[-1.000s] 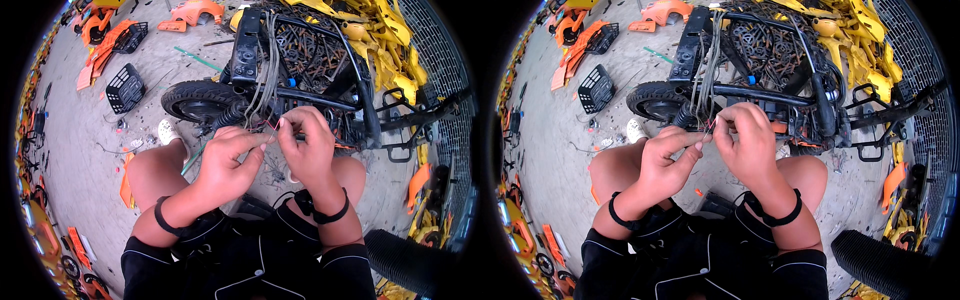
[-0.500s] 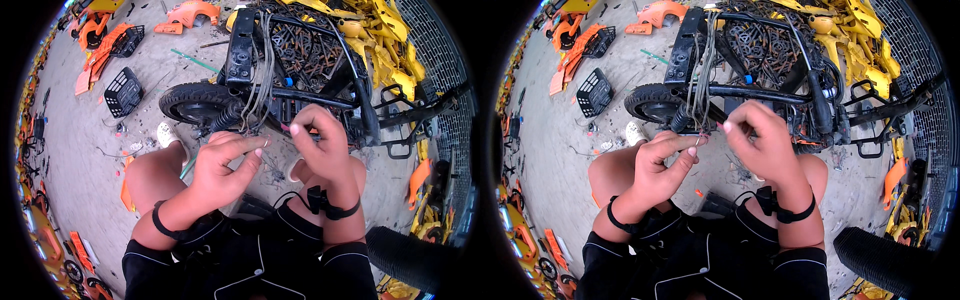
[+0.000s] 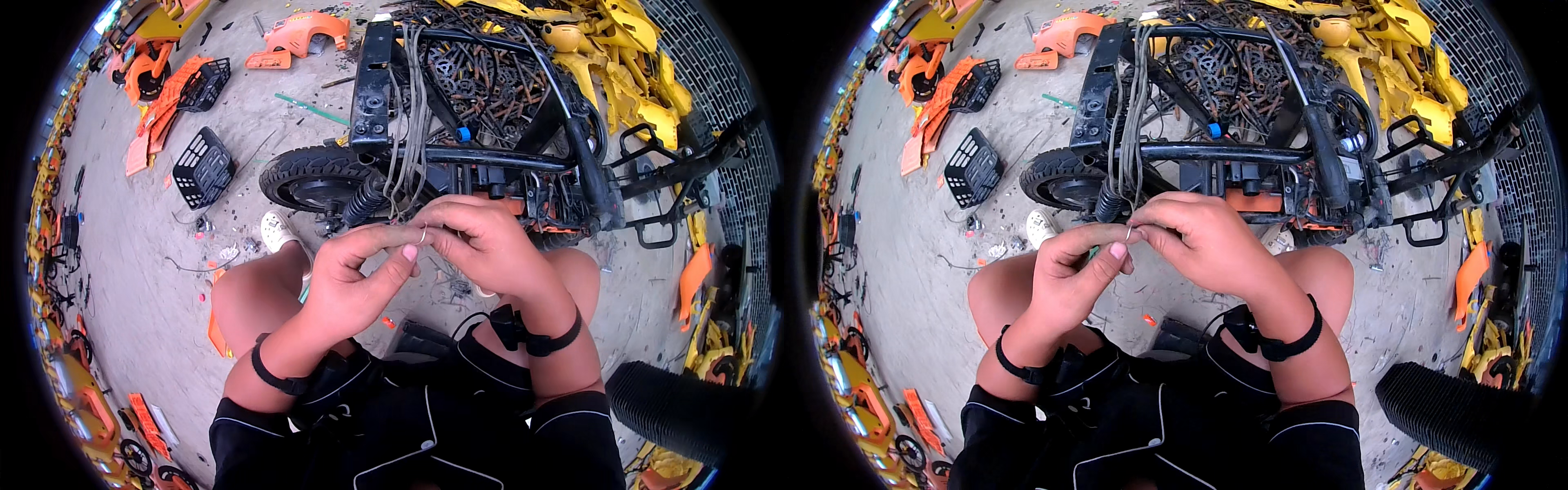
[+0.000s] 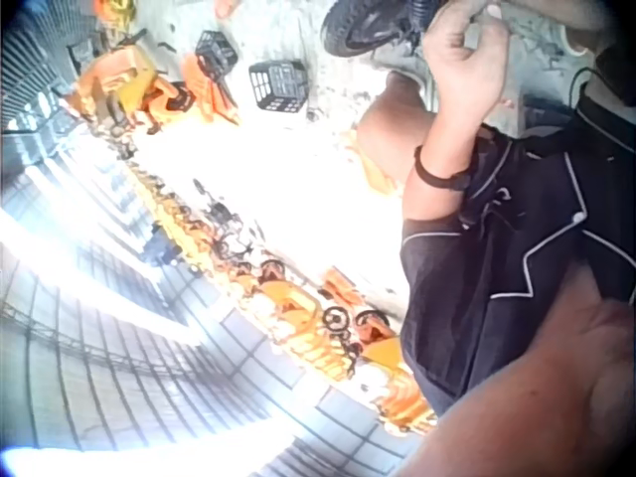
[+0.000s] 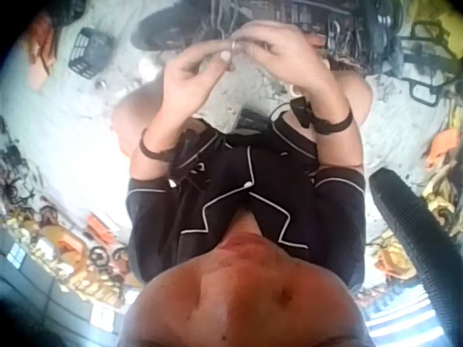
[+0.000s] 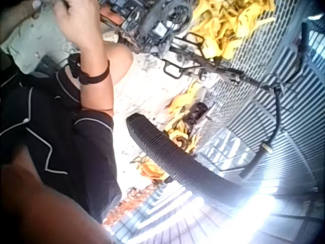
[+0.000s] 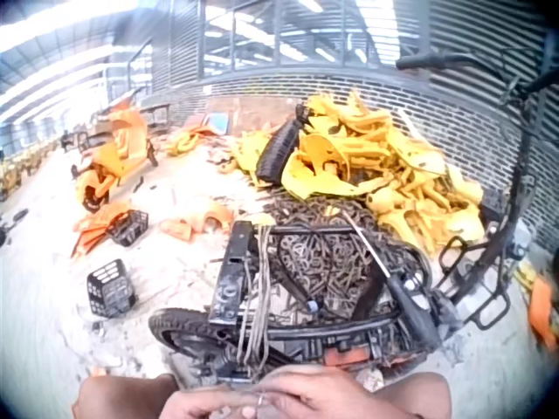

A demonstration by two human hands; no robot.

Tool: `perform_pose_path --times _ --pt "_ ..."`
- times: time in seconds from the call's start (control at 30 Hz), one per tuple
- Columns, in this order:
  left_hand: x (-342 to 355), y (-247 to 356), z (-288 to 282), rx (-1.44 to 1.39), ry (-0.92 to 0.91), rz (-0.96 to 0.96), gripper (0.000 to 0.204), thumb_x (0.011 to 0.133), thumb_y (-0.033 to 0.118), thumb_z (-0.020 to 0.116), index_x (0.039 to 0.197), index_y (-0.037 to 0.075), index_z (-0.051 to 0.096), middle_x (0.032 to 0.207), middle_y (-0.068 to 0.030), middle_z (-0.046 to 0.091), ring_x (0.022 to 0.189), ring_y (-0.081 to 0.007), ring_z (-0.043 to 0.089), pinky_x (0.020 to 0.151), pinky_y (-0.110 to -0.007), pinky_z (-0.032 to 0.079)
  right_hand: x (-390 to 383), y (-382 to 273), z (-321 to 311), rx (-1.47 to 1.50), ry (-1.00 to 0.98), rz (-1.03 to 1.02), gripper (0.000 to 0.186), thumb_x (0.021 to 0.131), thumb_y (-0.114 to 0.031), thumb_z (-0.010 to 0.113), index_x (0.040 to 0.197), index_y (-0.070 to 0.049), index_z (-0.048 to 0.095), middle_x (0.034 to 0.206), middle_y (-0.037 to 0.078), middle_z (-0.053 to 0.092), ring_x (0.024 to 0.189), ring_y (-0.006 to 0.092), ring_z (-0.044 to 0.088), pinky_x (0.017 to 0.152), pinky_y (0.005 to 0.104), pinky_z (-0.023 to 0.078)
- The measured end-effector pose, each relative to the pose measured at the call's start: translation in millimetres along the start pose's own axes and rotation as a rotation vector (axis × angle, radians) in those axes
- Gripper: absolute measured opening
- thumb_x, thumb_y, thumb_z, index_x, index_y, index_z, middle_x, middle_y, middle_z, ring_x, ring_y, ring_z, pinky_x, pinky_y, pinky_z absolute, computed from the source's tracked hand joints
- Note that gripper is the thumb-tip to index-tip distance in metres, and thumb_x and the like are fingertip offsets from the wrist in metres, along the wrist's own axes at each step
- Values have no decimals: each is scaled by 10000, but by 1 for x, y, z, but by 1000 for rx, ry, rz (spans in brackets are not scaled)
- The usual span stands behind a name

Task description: The person connects electrical wires on the frame of a motorcycle by hand, twisting the ends of two wires together.

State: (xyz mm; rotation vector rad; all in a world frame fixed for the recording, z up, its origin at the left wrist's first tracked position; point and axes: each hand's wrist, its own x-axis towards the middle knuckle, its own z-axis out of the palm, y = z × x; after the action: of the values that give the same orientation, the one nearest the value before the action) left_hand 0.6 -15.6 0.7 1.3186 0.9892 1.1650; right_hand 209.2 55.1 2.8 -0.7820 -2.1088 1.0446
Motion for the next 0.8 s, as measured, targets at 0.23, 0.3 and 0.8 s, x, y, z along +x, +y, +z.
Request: perform_pose_path --times 0.23,0.3,0.8 --pt "1 2 0 -3 -51 -190 174 1044 91 654 1139 -23 744 948 -76 740 892 -129 681 824 -285 540 -1 -2 -9 -517 315 -138 205 810 1 728 1004 -64 734 1012 90 747 881 307 703 760 401 566" --pt "-1 1 -2 -37 -92 -232 152 1040 78 652 1107 -23 744 940 -75 735 897 -135 680 839 -288 535 -1 -8 -10 -647 348 -138 221 797 15 734 1002 -67 741 1007 86 749 882 301 709 761 392 572" --pt "-3 3 -23 -349 -539 -291 125 1032 51 643 1057 -25 739 910 -56 741 845 -138 694 817 -285 545 -7 -1 -26 -802 337 -89 99 852 -91 750 948 -74 737 911 74 718 855 282 703 730 397 570"
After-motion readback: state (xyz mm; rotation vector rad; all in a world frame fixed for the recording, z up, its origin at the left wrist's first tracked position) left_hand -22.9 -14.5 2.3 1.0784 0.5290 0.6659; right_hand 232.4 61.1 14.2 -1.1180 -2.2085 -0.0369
